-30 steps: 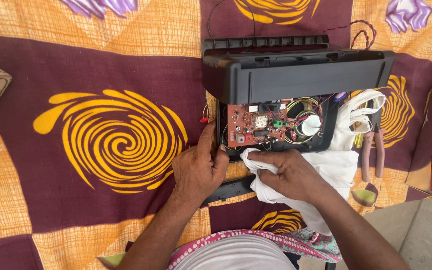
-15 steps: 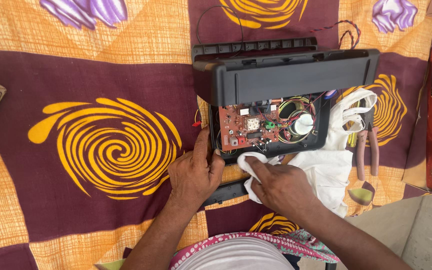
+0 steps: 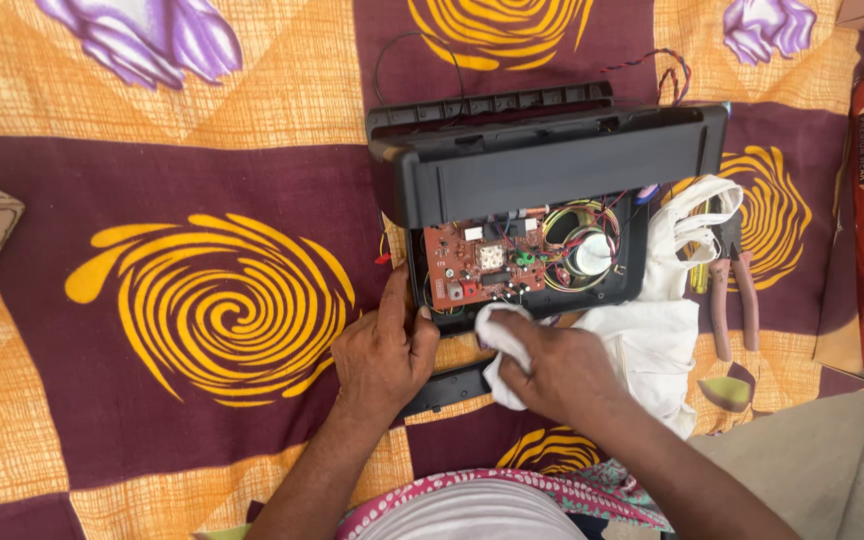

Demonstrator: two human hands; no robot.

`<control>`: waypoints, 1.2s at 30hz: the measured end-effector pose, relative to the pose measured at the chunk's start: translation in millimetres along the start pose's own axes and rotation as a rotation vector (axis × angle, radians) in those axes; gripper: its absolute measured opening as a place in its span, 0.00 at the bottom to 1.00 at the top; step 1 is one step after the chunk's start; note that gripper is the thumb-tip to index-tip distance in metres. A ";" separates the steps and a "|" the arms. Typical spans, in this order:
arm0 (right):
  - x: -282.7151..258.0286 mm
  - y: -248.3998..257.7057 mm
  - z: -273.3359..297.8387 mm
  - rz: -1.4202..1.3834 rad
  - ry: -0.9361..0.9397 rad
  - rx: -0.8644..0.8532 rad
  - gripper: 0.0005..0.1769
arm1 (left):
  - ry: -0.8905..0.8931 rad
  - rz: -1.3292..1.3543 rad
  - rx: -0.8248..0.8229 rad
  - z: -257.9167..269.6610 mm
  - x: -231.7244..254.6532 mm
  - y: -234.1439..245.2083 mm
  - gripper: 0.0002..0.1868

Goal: The person cleans the internal components of a disassembled portable radio using a white cloth. They then manipulate and connect wires to the circuit board, specifically focusing on the speaker and battery connections. Finally, the person closes the radio casing.

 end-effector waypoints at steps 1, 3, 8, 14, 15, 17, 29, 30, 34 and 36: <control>1.7 2.8 1.7 -0.006 -0.039 -0.020 0.31 | -0.013 -0.018 0.009 2.8 1.2 0.2 0.28; 8.8 10.9 -2.1 -0.011 -0.110 -0.044 0.30 | -0.024 -0.048 0.006 4.5 1.5 0.0 0.28; 9.7 2.6 -12.5 -0.354 0.008 -0.097 0.28 | -0.026 -0.018 -0.010 4.9 -2.3 -4.2 0.29; 18.3 17.2 -16.2 -0.231 0.008 -0.202 0.30 | -0.029 -0.030 -0.029 7.9 -4.9 -7.7 0.29; 19.1 21.8 -14.4 -0.141 -0.124 -0.301 0.31 | -0.009 -0.033 -0.043 8.8 -5.1 -8.9 0.28; 13.4 27.7 -18.9 -0.274 0.029 -0.253 0.31 | -0.004 -0.035 -0.040 6.4 -6.7 -8.3 0.28; 10.6 14.8 -20.8 -0.085 0.124 -0.426 0.34 | 0.017 -0.013 -0.051 8.0 -6.5 -8.1 0.29; 6.5 14.2 -20.1 0.086 0.001 -0.539 0.35 | 0.016 -0.012 -0.053 7.4 -6.3 -7.9 0.29; 0.8 5.7 -18.6 0.037 0.211 -0.169 0.28 | -0.014 -0.017 -0.027 6.2 -4.0 -6.7 0.29; 10.4 4.3 -15.8 -0.095 0.463 0.141 0.20 | -0.022 -0.055 -0.025 5.7 -2.6 -6.8 0.29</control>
Point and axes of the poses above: each hand's wrist, its own z-axis away from the middle knuckle, its own y-axis out of the back of the hand, x = y × z, the point moved 1 cm from there along -z, towards the middle knuckle, and after that the axes turned 4 degrees about y, right-handed, at the moved point
